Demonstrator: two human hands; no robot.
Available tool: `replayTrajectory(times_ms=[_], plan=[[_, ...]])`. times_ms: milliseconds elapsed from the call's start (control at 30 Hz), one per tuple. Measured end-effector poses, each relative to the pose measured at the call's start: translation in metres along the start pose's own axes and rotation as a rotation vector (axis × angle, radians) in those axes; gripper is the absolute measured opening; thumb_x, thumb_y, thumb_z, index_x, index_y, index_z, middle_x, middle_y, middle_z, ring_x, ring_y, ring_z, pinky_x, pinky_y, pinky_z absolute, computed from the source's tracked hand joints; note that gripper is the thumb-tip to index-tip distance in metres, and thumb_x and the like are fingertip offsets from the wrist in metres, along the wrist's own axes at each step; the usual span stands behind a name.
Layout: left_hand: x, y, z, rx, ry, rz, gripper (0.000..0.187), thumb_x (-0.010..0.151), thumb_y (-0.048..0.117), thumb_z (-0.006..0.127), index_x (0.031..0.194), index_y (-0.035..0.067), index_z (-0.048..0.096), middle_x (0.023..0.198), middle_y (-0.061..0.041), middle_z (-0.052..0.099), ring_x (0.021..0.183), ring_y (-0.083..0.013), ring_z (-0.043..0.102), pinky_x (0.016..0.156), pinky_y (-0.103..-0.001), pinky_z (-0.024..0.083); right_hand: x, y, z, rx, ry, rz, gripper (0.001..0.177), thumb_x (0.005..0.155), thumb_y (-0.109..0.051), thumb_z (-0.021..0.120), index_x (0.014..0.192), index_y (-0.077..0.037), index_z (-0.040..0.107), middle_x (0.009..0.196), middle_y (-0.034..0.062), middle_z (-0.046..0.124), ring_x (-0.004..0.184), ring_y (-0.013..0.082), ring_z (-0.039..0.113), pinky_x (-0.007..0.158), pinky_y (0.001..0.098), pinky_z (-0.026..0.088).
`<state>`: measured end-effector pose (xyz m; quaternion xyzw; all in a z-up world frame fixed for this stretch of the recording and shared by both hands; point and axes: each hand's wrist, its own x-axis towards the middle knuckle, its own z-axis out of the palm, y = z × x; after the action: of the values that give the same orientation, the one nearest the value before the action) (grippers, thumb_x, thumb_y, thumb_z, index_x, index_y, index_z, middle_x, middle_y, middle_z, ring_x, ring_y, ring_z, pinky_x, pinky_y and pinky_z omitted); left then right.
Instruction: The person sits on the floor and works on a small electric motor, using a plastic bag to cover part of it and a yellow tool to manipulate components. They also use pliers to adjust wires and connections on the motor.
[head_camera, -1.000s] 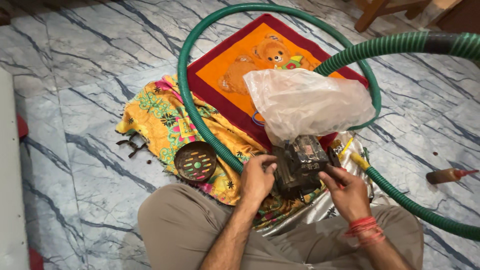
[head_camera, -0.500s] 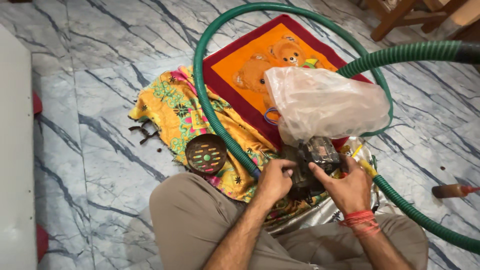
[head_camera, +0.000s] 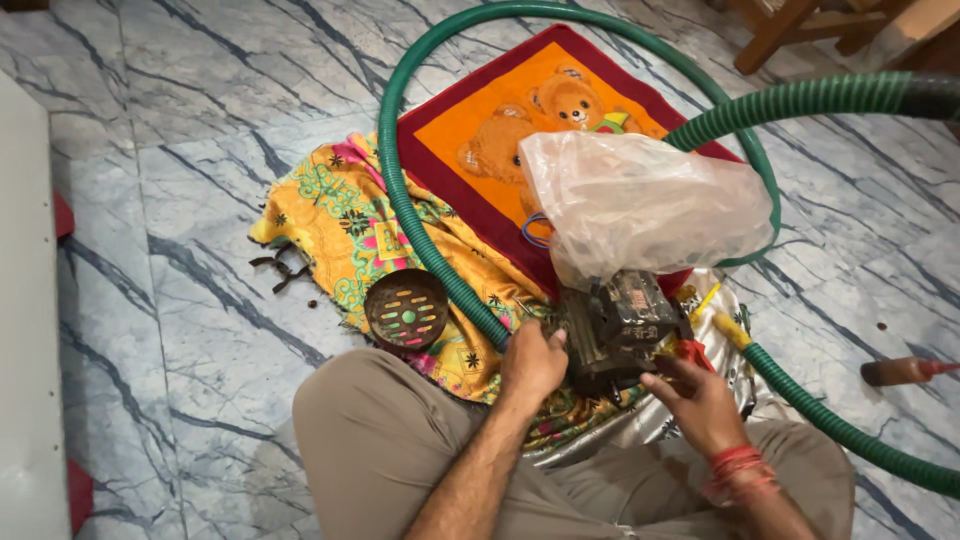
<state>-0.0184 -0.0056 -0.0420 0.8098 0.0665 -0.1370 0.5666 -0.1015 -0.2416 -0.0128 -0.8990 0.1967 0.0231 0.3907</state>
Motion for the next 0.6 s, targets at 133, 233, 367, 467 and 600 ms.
replayTrajectory(times_ms=[133, 233, 367, 467, 600], plan=[[-0.007, -0.004, 0.002, 0.014, -0.155, 0.013, 0.039, 0.088, 0.025, 0.073, 0.118, 0.000, 0.068, 0.105, -0.026, 0.071, 0.105, -0.0421, 0.069, 0.091, -0.049, 0.053, 0.003, 0.032, 0.013, -0.009, 0.074, 0.004, 0.050, 0.084, -0.030, 0.080, 0.121, 0.004, 0.073, 0.108, 0.0120, 0.081, 0.098, 0.0163, 0.074, 0.088, 0.0316, 0.055], [-0.013, -0.003, 0.000, 0.118, -0.126, -0.004, 0.034, 0.090, 0.025, 0.070, 0.117, 0.005, 0.070, 0.105, -0.025, 0.072, 0.103, -0.0429, 0.068, 0.088, -0.051, 0.052, 0.004, 0.041, 0.005, 0.001, 0.049, -0.027, 0.048, 0.086, -0.030, 0.079, 0.121, 0.002, 0.073, 0.104, 0.0100, 0.081, 0.093, 0.0135, 0.072, 0.085, 0.0303, 0.054], [-0.013, -0.005, -0.004, 0.211, -0.097, -0.021, 0.025, 0.092, 0.024, 0.068, 0.111, 0.009, 0.074, 0.103, -0.022, 0.074, 0.102, -0.0406, 0.069, 0.088, -0.050, 0.052, 0.002, 0.045, -0.003, 0.110, 0.047, 0.019, 0.041, 0.090, -0.027, 0.075, 0.123, -0.002, 0.075, 0.100, 0.0081, 0.082, 0.087, 0.0112, 0.068, 0.081, 0.0283, 0.053], [-0.014, -0.010, -0.002, 0.224, -0.122, 0.006, 0.021, 0.093, 0.022, 0.068, 0.107, 0.010, 0.076, 0.100, -0.021, 0.074, 0.100, -0.0394, 0.070, 0.088, -0.049, 0.053, -0.002, 0.046, 0.002, 0.143, 0.057, 0.044, 0.037, 0.093, -0.024, 0.074, 0.121, -0.001, 0.077, 0.096, 0.0092, 0.081, 0.084, 0.0113, 0.066, 0.078, 0.0282, 0.053], [-0.015, -0.010, 0.001, 0.112, -0.128, 0.185, 0.021, 0.089, 0.018, 0.072, 0.105, 0.006, 0.077, 0.100, -0.018, 0.077, 0.099, -0.0349, 0.073, 0.087, -0.044, 0.054, -0.005, 0.046, 0.007, 0.281, 0.052, 0.026, 0.036, 0.092, -0.023, 0.072, 0.119, 0.000, 0.075, 0.099, 0.0054, 0.081, 0.089, 0.0092, 0.071, 0.083, 0.0262, 0.055]])
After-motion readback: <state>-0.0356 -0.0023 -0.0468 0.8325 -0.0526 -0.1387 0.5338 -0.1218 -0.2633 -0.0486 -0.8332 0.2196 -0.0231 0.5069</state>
